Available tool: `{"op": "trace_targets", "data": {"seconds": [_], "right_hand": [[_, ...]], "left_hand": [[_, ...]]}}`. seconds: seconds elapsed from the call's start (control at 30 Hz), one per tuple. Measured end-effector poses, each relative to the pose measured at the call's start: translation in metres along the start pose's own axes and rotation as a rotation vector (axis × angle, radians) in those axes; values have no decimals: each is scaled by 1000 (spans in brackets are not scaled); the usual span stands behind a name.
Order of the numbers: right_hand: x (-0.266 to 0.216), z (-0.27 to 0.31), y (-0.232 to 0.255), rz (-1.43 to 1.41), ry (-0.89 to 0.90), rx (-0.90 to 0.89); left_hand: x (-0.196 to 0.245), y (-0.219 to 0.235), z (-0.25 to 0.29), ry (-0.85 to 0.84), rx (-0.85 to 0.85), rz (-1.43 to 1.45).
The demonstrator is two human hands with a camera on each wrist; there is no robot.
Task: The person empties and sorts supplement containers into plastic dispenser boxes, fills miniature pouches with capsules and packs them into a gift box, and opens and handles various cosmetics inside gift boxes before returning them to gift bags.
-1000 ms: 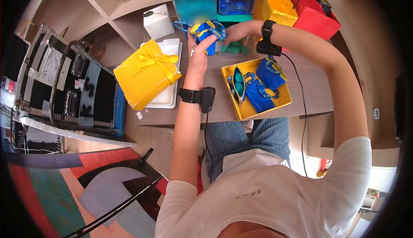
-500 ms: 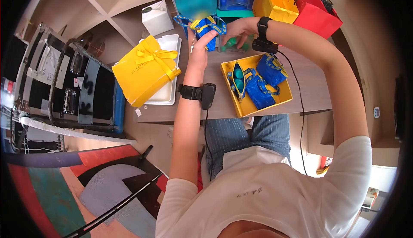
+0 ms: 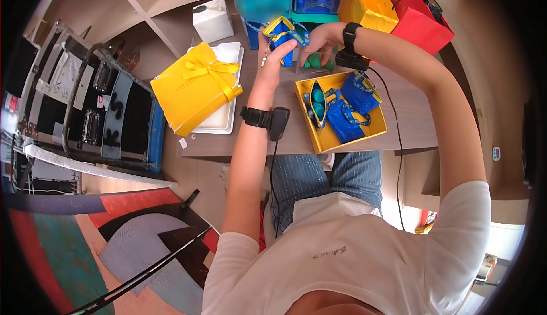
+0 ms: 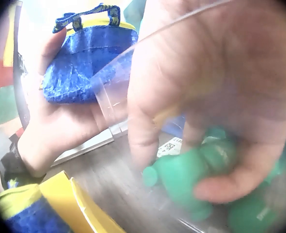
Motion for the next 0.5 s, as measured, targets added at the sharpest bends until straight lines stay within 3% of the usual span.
{"op": "trace_targets", "data": {"seconds": [0.17, 0.23, 0.5], "right_hand": [[-1, -2, -6, -64, 45, -57], [-5, 4, -1, -59, 103, 65], [-12, 31, 6, -103, 145, 70]], "left_hand": [[2, -6, 3, 41, -33, -28], [0, -5, 2, 35, -30, -27], [-3, -2, 3, 45, -11, -18]]}}
Point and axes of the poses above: each hand's wrist, its own z-axis away from the middle knuckle, its own y-axis out of the back of the hand, x = y × z, the point moved 8 cm from there along -z, towards the middle knuckle, and after that the axes turned 7 degrees about -z, right-handed, at the moved point
